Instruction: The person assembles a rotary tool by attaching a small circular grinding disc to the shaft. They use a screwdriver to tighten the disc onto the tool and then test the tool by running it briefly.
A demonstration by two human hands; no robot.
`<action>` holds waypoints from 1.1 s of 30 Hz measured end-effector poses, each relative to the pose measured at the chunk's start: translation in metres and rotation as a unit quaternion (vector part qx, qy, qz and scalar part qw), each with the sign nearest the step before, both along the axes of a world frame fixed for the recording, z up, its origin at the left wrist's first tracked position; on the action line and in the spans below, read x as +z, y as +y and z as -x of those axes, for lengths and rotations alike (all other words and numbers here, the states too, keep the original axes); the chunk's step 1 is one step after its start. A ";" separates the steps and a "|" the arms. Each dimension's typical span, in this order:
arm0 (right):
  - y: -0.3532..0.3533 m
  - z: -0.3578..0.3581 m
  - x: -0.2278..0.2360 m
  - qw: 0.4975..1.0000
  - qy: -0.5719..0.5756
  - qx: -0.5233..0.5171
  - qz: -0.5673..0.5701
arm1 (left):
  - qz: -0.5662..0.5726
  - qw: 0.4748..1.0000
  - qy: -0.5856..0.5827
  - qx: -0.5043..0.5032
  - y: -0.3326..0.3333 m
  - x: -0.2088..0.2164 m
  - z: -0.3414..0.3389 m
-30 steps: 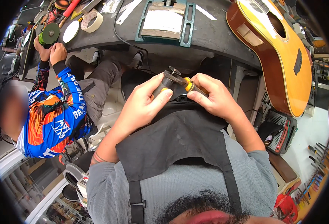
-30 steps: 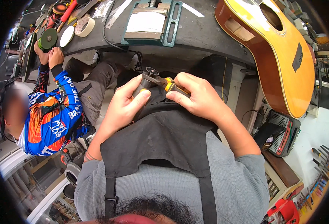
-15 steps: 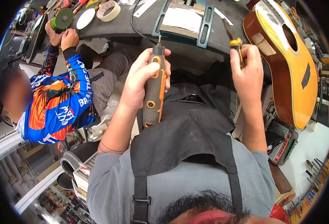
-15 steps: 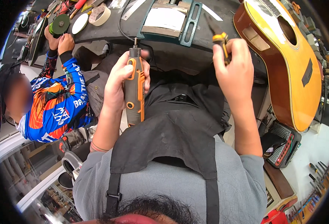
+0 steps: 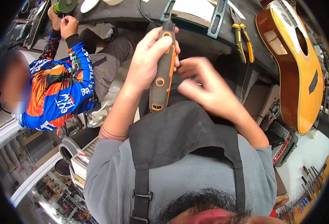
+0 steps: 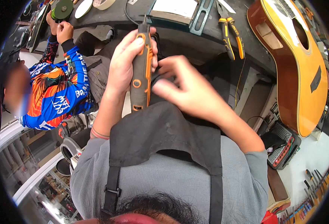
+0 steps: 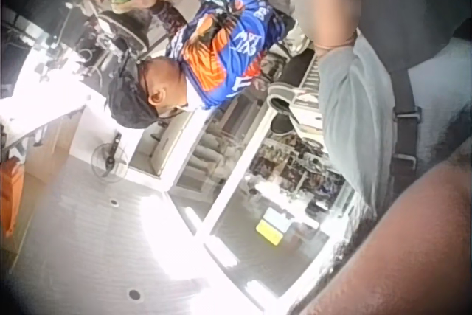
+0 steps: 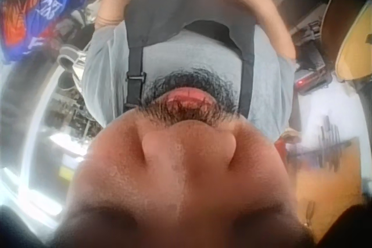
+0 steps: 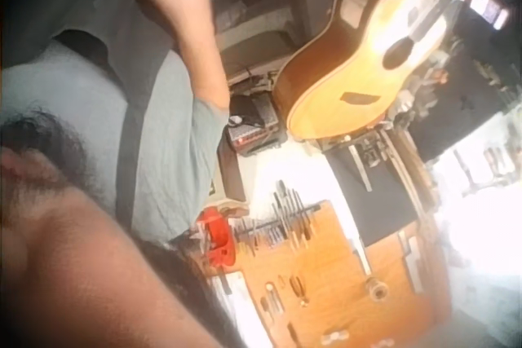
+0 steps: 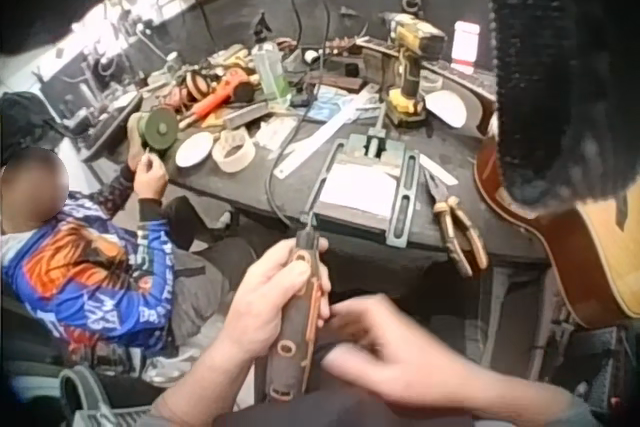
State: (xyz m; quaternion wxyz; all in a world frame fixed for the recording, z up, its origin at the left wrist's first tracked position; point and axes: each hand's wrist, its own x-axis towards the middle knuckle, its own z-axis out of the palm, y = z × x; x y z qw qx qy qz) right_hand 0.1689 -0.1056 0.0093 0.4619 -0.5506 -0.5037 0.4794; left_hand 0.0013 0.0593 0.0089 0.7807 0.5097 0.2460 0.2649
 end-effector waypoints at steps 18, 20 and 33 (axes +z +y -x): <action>0.007 0.026 -0.020 0.968 0.129 0.182 0.114 | -0.065 0.998 -0.017 0.007 -0.016 -0.009 -0.006; 0.005 0.027 -0.019 0.970 0.122 0.177 0.110 | -0.076 0.997 -0.006 0.018 -0.020 -0.007 -0.004; -0.004 0.029 -0.024 0.976 0.068 0.180 0.099 | -0.047 0.999 -0.017 0.018 -0.028 -0.004 -0.006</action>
